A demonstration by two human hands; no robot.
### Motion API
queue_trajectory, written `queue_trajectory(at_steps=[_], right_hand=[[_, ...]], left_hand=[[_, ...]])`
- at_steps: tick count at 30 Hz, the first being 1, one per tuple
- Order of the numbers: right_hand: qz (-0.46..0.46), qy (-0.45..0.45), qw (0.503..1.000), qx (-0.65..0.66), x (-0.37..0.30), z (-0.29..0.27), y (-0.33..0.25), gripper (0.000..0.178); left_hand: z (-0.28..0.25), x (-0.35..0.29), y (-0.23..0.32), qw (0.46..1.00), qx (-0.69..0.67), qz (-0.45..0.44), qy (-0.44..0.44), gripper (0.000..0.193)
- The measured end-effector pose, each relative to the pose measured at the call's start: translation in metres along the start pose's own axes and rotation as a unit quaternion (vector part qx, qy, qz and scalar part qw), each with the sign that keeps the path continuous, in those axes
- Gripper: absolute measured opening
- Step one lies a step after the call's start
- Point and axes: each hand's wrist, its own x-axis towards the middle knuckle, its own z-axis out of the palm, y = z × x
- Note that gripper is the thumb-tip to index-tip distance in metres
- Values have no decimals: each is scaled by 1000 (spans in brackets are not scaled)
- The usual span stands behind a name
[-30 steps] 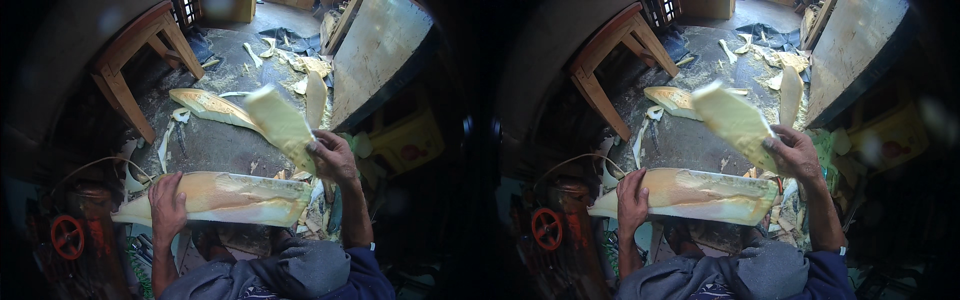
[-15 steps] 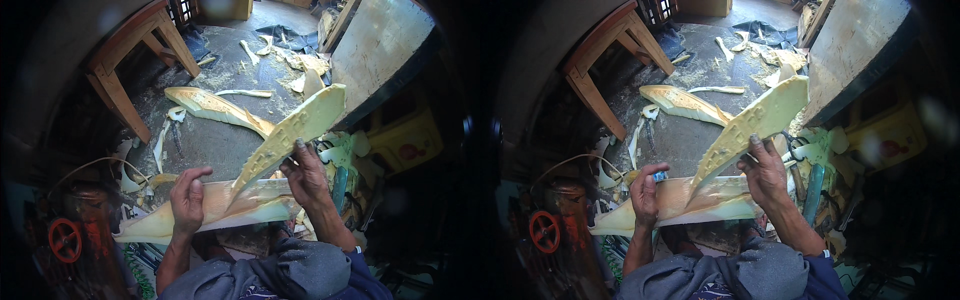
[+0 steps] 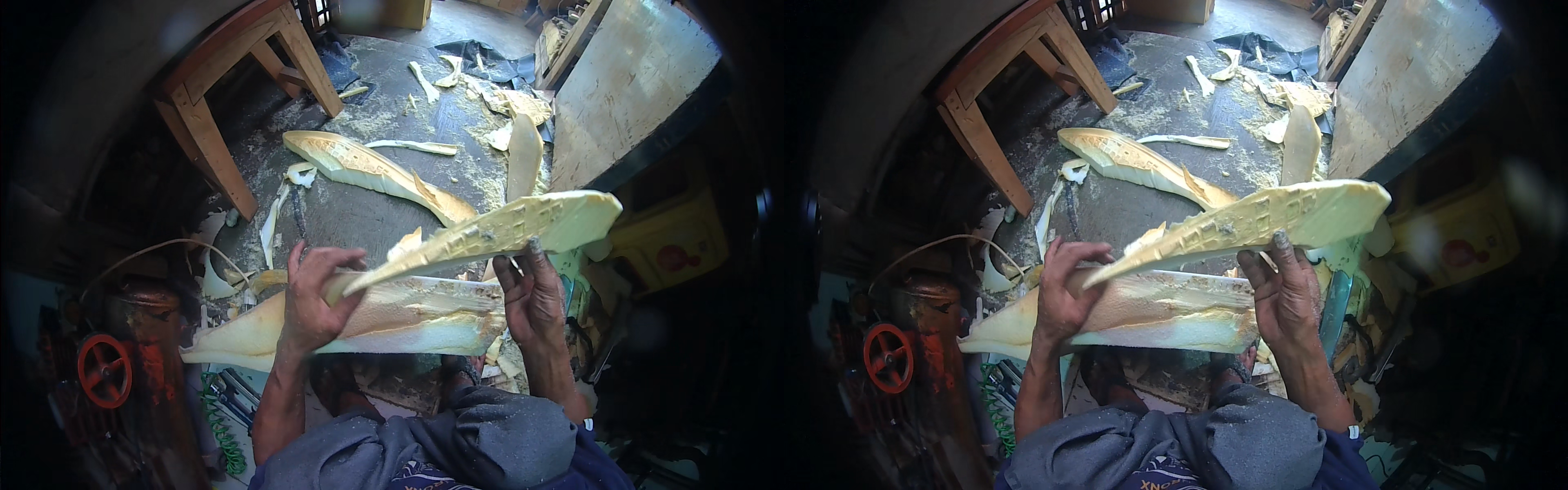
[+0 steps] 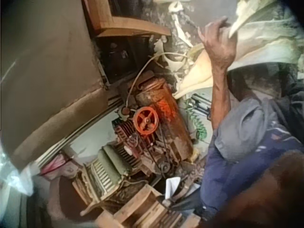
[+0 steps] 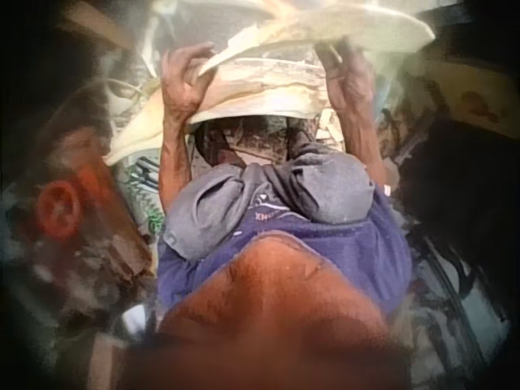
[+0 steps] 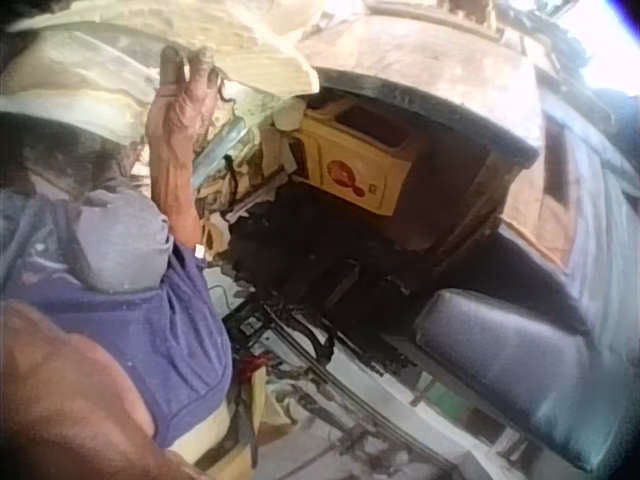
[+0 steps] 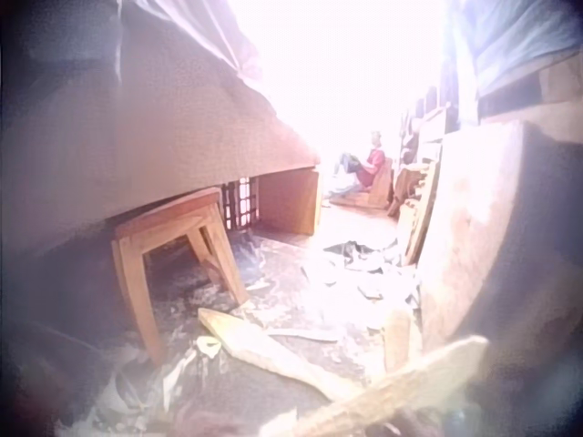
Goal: The person sits on the floor and carves a large, curved piece of light-colored wood using a small knife and a larger blade. They repeatedly scrape and shave the surface, remove shavings by hand, and rotate the piece to work on different areas.
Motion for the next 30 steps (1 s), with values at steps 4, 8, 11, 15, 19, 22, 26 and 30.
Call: queue_trajectory(at_steps=[4, 8, 11, 15, 19, 22, 26, 30], right_hand=[[18, 11, 1000, 6, 0, 1, 14, 34], [71, 12, 997, -10, -2, 7, 34, 42], [96, -4, 995, -13, -7, 12, 44, 51], [117, -30, 992, -28, -14, 18, 43, 53], [105, -38, 992, -58, -18, 26, 42, 50], [112, -46, 992, -29, -16, 33, 42, 49], [104, -39, 994, 8, -6, 38, 41, 47], [114, -48, 992, 28, 9, 34, 37, 48]], left_hand=[[4, 8, -6, 989, -84, -34, 118, 50], [12, 13, -2, 977, -8, 103, 187, 46], [12, 13, -1, 987, 48, 109, 103, 57], [0, 15, -14, 995, -35, 87, 29, 59], [-3, 13, -33, 976, -208, 36, 51, 71], [6, 6, -37, 918, -382, 18, 103, 68], [11, -6, -35, 934, -303, -34, 184, 67], [-18, -15, -43, 838, -518, -106, 133, 63]])
